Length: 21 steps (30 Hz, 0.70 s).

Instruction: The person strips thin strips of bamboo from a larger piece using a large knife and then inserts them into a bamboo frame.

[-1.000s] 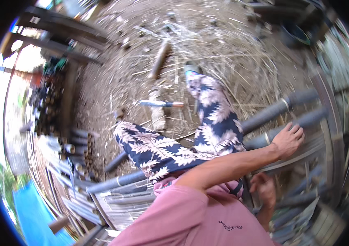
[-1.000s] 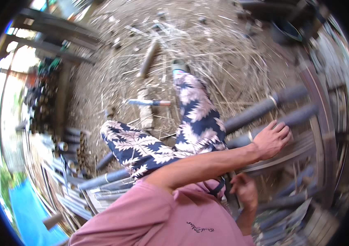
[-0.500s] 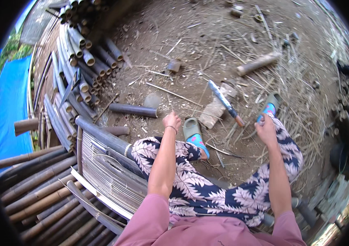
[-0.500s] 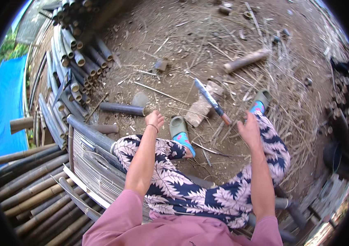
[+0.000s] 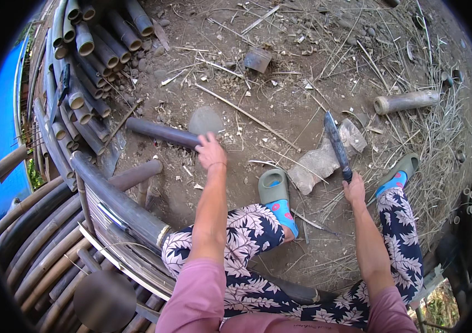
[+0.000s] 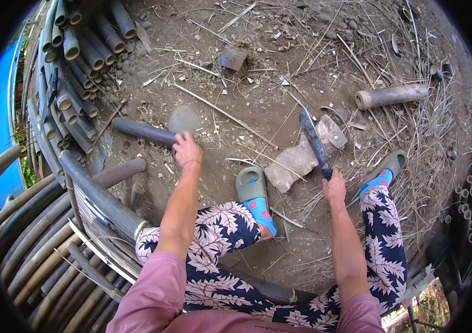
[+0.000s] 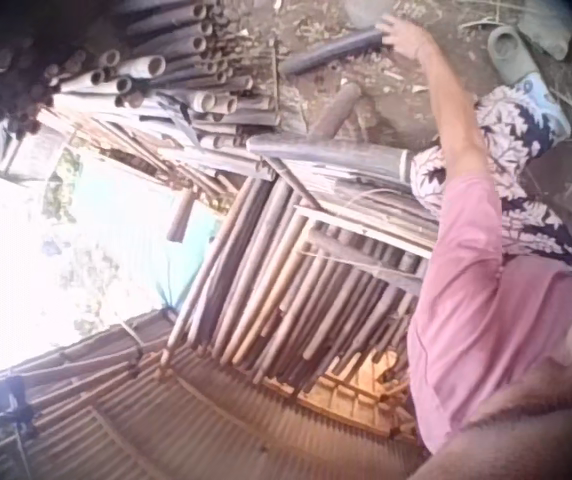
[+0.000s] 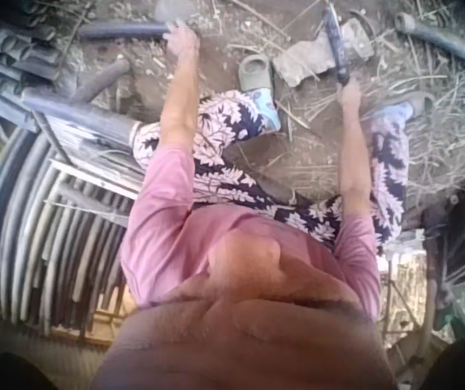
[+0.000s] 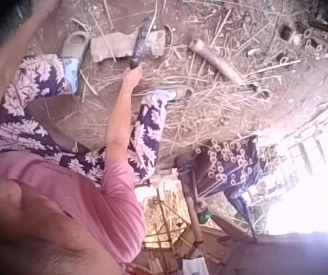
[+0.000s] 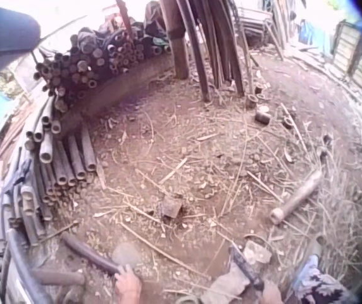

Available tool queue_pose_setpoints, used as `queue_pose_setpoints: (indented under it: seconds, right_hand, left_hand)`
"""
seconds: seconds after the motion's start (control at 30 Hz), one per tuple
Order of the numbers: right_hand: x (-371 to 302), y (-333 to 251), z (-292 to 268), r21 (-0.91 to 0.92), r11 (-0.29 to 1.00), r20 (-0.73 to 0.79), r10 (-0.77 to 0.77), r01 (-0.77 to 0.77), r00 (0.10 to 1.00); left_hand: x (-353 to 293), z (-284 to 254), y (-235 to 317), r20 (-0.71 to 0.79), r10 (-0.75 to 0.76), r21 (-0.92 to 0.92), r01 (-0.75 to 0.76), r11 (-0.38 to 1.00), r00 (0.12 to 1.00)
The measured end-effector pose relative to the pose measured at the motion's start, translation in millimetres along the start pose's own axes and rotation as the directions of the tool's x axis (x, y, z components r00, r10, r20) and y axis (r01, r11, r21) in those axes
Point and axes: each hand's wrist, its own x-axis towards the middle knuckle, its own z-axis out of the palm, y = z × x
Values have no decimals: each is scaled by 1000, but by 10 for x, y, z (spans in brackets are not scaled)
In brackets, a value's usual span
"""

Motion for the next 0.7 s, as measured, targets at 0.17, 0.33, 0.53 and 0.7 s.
queue_pose_setpoints:
  seconds: [0.17,0.33,0.53,0.7]
  right_hand:
    - [-345,-3,-83,25,989,-169,-142,148,975]
    - [-894,-363,-606,250,968,-55,20,-6,998]
    - [-1687,-603,-1236,739,674,-84,88,3,993]
    - [-2560,-731,-1748,956,272,-119,17,110,993]
  left_hand:
    - [240,-198,-466,-15,-85,15,86,996,996]
    - [369,-1523,-581,-57,-23,18,24,1000,998]
    - [-6,-3306,-1343,150,155,-700,-6,714,977]
    - [-1448,-3861,-1236,127,307,-991,105,87,943]
